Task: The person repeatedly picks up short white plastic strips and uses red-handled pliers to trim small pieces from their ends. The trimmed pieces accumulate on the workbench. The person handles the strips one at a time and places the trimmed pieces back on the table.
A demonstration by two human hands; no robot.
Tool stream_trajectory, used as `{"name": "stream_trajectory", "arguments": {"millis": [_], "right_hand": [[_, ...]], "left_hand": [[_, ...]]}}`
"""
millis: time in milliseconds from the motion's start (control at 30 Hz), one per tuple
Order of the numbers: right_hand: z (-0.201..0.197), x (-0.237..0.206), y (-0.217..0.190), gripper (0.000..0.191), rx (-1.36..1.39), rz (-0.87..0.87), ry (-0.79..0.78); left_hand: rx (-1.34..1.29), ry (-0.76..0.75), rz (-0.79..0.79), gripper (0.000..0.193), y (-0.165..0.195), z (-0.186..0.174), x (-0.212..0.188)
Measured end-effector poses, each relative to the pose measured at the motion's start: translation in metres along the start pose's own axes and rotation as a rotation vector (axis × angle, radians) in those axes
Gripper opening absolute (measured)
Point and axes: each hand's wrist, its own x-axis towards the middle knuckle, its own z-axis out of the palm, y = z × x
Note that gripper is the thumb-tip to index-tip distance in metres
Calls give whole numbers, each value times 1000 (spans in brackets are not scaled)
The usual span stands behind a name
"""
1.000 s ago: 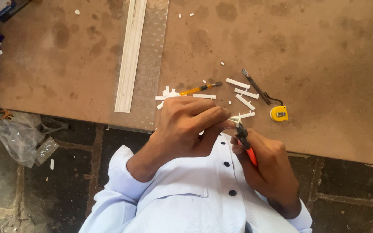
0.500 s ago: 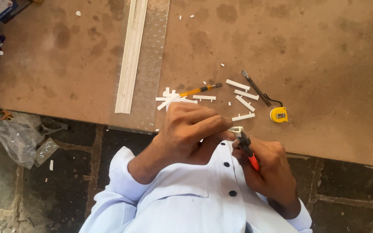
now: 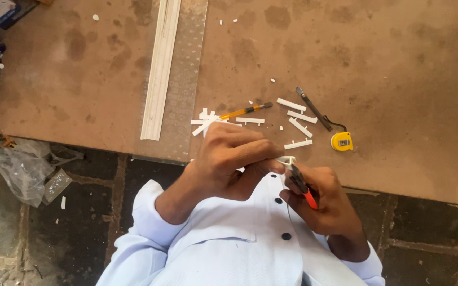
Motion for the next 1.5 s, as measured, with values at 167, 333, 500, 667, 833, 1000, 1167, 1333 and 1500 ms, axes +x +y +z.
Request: {"name": "stream_trajectory", "arguments": {"millis": [167, 333, 500, 667, 833, 1000, 1167, 1333, 1500], "right_hand": [[2, -2, -4, 12, 161, -5, -118], [5, 2, -5, 11, 75, 43, -148], [11, 1, -9, 28, 58, 58, -97], [13, -1, -11, 48, 31, 90, -101], [14, -5, -4, 40, 69, 87, -131], [13, -10, 3, 33, 221, 91, -106], [13, -9, 4, 34, 259, 47, -101], [13, -8, 5, 35, 269, 44, -79], [13, -12, 13, 27, 253, 69, -33]], "left_hand": [[29, -41, 6, 14, 3, -4, 1], [12, -87, -46, 11, 1, -5, 0], [99, -175, -82, 12, -1, -8, 0], [171, -243, -135, 15, -1, -10, 0], [247, -322, -191, 26, -1, -7, -3], [168, -231, -113, 17, -3, -2, -3], [141, -184, -80, 21, -2, 1, -3], [128, -222, -109, 24, -3, -2, -2], [70, -210, -93, 18, 1, -2, -2]]}}
